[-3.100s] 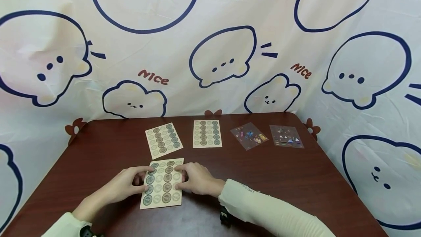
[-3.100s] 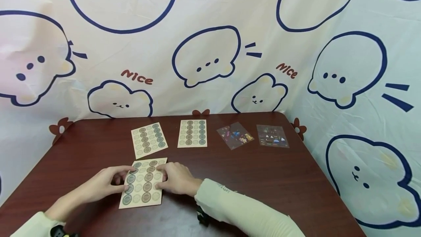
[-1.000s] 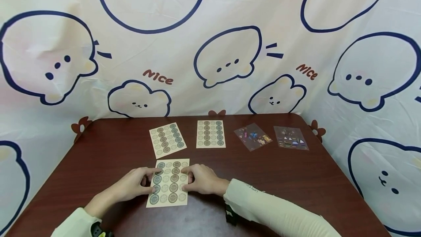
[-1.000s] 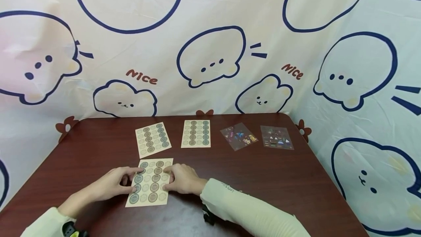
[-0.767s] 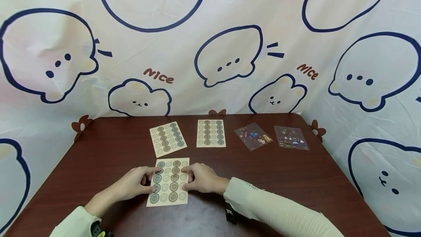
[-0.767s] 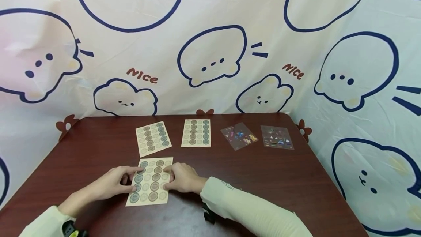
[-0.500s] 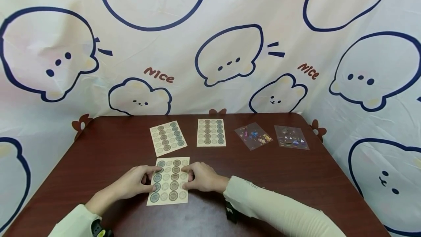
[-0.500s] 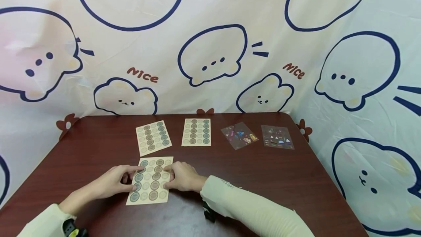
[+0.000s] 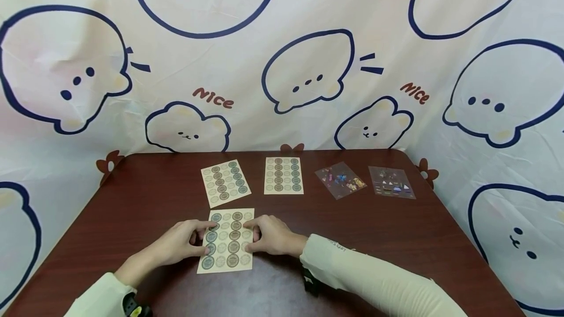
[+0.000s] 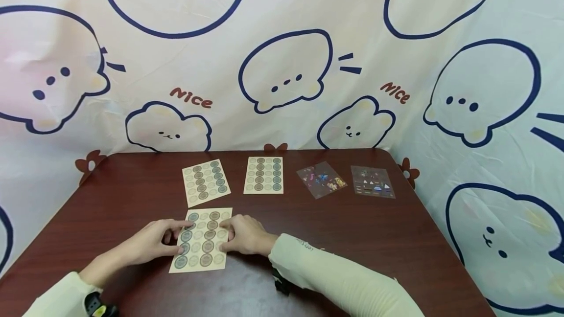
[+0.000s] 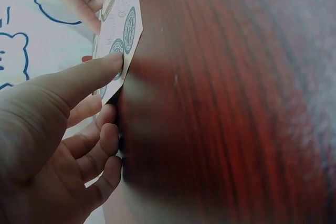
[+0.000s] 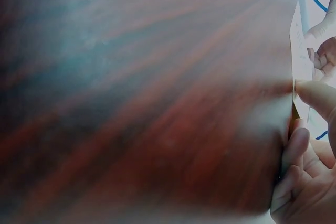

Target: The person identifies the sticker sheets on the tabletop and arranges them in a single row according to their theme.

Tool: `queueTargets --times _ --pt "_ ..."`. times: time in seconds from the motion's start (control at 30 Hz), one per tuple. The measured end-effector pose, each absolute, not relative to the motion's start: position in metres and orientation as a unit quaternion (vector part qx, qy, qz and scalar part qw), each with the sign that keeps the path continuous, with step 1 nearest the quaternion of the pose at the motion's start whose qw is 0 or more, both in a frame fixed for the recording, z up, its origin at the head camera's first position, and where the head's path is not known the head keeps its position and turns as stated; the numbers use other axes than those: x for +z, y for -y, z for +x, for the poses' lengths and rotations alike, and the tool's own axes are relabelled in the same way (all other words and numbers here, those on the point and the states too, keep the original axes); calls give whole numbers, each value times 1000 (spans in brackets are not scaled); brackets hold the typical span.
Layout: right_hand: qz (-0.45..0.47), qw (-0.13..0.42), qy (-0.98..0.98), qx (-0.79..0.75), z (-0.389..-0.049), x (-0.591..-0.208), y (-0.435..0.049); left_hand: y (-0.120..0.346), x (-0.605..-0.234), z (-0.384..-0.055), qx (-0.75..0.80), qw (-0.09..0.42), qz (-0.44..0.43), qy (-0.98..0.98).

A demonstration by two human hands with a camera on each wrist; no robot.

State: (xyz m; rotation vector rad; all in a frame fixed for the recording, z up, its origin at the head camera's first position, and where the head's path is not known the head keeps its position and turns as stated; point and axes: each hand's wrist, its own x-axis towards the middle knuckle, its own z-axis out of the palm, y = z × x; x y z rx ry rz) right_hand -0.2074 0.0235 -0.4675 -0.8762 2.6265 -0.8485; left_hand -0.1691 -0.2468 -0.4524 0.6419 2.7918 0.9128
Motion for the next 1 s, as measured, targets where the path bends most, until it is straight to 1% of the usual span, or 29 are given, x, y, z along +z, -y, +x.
queueTargets --times 0.13,0.4,0.6,1.0 --pt "-295 124 -902 -291 -207 -467 -23 248 -454 -171 303 59 219 -925" --pt "-296 127 -899 -295 -206 -469 -24 250 -457 -169 319 82 206 -922" --pt "-300 125 -894 -308 -207 -468 -25 249 -459 -168 324 76 215 -918" --pt "-305 131 -893 -304 -209 -469 -24 251 -458 -171 330 80 219 -915"
